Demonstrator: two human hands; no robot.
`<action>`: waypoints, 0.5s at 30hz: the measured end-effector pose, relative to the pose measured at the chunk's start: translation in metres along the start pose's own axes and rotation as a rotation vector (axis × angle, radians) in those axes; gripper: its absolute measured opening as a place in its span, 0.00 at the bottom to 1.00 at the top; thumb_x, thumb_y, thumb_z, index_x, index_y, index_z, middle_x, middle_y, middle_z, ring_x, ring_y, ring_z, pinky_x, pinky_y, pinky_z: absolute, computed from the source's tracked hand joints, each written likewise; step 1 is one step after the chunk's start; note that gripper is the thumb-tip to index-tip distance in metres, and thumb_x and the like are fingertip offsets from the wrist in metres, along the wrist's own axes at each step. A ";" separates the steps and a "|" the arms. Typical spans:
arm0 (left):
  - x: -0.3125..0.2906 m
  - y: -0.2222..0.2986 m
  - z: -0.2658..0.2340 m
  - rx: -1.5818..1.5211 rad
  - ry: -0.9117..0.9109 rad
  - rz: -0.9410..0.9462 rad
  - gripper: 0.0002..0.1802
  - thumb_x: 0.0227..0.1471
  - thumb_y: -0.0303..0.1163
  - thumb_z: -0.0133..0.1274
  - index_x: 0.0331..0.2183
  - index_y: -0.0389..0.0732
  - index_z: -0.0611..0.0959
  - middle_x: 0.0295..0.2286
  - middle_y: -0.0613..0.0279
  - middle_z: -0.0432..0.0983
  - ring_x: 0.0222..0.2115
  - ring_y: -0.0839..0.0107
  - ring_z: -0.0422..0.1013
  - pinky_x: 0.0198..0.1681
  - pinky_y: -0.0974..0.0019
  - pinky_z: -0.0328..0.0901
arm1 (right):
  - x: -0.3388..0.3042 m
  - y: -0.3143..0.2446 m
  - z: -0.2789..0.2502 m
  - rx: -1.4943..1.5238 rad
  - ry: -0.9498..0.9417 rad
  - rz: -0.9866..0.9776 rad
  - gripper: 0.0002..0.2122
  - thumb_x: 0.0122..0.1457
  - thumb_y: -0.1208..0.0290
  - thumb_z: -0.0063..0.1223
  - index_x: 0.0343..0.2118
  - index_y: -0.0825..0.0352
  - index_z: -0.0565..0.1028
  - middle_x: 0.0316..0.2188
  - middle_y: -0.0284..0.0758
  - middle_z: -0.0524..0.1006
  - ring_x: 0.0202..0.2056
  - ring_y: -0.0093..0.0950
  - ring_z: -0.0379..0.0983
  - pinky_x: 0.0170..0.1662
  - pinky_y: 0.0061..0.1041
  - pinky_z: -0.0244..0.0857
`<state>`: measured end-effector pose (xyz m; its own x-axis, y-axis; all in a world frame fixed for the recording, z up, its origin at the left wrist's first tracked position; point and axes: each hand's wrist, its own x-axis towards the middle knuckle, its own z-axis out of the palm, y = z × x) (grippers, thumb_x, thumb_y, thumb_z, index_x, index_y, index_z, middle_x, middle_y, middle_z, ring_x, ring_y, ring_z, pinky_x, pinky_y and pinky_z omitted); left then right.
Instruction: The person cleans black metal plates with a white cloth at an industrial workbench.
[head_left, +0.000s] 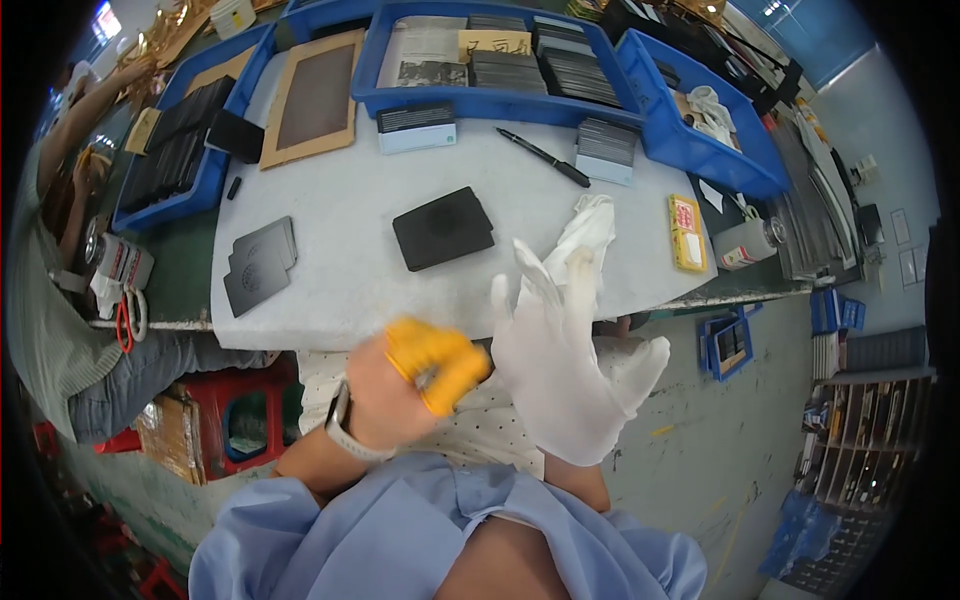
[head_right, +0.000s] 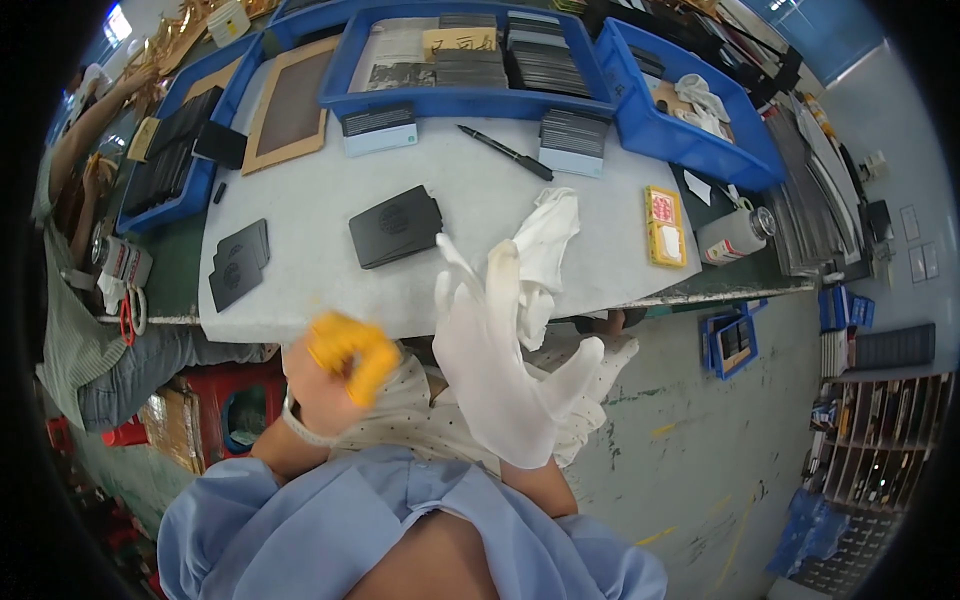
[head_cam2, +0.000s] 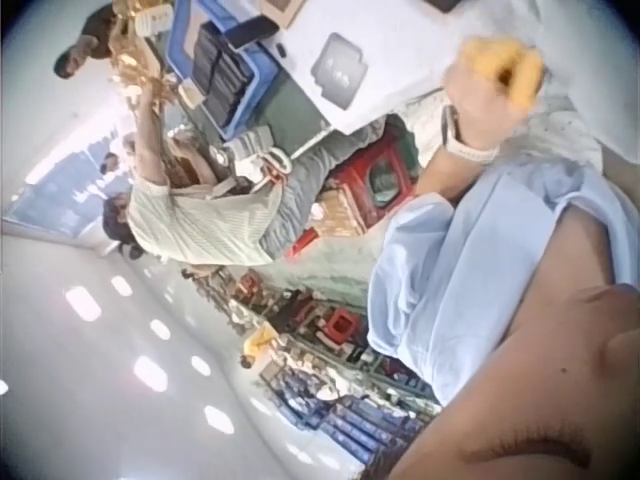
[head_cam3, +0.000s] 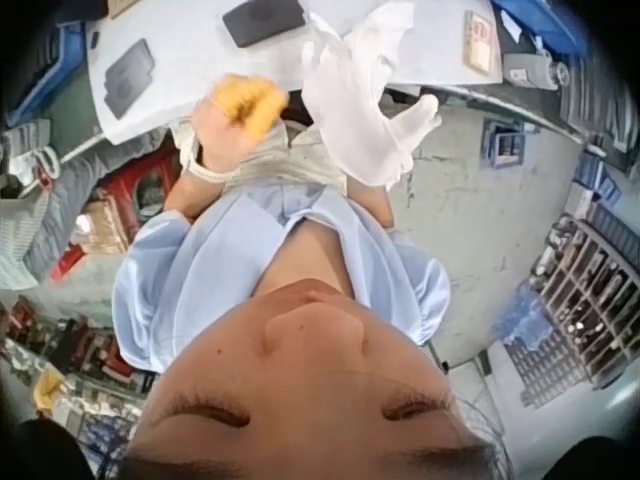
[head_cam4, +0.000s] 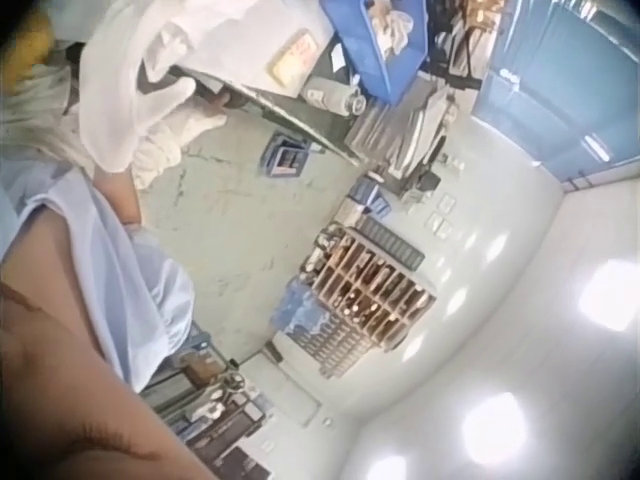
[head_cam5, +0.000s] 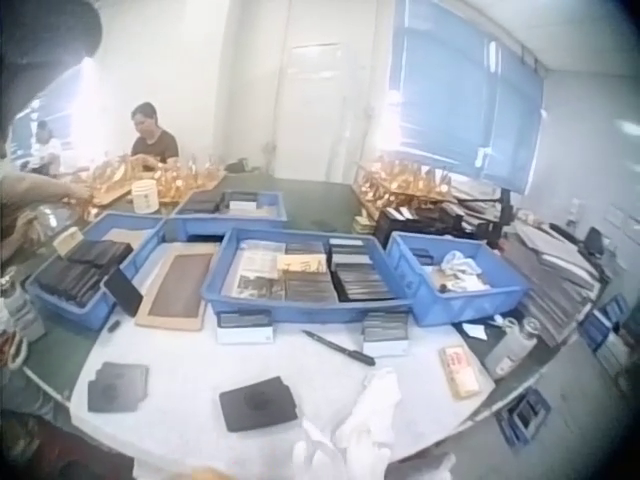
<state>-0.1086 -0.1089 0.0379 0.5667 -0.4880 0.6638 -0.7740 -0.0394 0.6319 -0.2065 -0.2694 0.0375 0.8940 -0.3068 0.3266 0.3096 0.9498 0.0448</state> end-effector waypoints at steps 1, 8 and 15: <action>-0.005 0.005 0.005 -0.026 -0.069 0.122 0.15 0.49 0.35 0.71 0.37 0.40 0.86 0.26 0.65 0.77 0.19 0.72 0.69 0.23 0.69 0.62 | 0.001 -0.002 -0.002 0.094 0.037 -0.019 0.40 0.65 0.34 0.41 0.72 0.56 0.55 0.72 0.37 0.57 0.69 0.39 0.55 0.73 0.41 0.45; -0.022 0.031 0.036 -0.058 -0.680 0.157 0.12 0.54 0.39 0.61 0.33 0.41 0.80 0.22 0.61 0.73 0.22 0.63 0.74 0.22 0.60 0.67 | 0.006 -0.011 -0.025 -0.339 0.367 -0.351 0.41 0.64 0.32 0.38 0.72 0.56 0.55 0.73 0.37 0.55 0.71 0.41 0.51 0.73 0.42 0.44; -0.054 0.034 0.067 -0.396 -1.101 0.198 0.05 0.50 0.27 0.53 0.32 0.38 0.77 0.20 0.54 0.75 0.22 0.55 0.76 0.21 0.56 0.67 | 0.011 -0.009 0.010 -0.553 0.260 -0.107 0.46 0.62 0.28 0.29 0.76 0.55 0.46 0.75 0.38 0.46 0.74 0.40 0.39 0.74 0.51 0.28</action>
<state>-0.1840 -0.1424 -0.0034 -0.2510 -0.9502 0.1845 -0.5704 0.2992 0.7650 -0.2030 -0.2806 0.0500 0.8769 -0.4694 0.1033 0.4615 0.7621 -0.4542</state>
